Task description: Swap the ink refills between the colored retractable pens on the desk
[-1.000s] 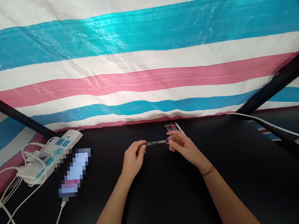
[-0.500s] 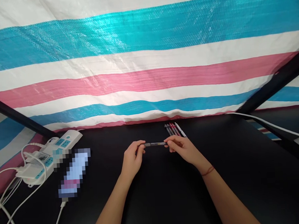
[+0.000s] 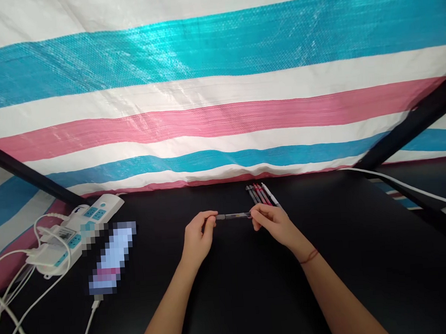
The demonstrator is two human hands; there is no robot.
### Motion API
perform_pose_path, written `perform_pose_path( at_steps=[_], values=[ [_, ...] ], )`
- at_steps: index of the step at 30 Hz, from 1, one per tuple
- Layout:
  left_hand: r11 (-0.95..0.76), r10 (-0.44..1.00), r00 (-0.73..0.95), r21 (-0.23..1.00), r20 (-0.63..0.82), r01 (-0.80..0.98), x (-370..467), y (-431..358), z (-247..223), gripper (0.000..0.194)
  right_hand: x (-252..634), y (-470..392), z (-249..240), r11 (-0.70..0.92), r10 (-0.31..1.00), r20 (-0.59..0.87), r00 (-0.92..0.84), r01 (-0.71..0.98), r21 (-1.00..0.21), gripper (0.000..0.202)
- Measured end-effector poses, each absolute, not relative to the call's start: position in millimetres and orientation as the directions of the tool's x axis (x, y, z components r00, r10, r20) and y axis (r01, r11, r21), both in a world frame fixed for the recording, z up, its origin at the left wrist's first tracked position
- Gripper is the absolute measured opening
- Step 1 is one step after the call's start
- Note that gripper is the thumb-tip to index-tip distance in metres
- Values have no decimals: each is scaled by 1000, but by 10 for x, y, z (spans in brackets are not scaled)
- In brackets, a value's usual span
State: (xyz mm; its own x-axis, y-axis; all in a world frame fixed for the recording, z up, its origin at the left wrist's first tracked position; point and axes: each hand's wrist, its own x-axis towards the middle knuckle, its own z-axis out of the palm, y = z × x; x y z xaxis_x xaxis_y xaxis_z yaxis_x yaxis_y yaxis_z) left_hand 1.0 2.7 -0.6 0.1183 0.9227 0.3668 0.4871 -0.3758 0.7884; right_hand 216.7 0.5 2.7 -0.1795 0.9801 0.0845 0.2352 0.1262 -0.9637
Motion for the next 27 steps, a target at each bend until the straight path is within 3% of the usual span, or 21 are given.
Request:
perform_pose_path(
  at_steps=[6, 14, 17, 20, 24, 27],
  values=[
    [-556, 819, 222, 638, 529, 533, 31, -5, -1, 20, 2147, 30, -8, 3, 992, -9, -128, 88, -996, 47],
    [-747, 613, 295, 417, 732, 518, 57, -57, 27, 18, 2171, 29, -19, -125, 977, -95, -189, -154, -980, 48],
    [-768, 581, 305, 385, 755, 512, 71, -64, 34, 20, 2174, 36, -25, -161, 972, -121, -200, -201, -966, 45],
    [-718, 655, 264, 474, 708, 509, 109, -58, 24, 18, 2147, 54, -40, -151, 984, -116, -138, -277, -949, 37],
    [-520, 842, 145, 709, 520, 476, 212, -73, -20, 12, 2076, 78, -94, -88, 995, -95, 3, -353, -931, 35],
    [-427, 903, 168, 796, 395, 429, 309, -131, -56, 9, 2041, 88, -143, -8, 997, -36, 75, -337, -942, 32]
  ],
)
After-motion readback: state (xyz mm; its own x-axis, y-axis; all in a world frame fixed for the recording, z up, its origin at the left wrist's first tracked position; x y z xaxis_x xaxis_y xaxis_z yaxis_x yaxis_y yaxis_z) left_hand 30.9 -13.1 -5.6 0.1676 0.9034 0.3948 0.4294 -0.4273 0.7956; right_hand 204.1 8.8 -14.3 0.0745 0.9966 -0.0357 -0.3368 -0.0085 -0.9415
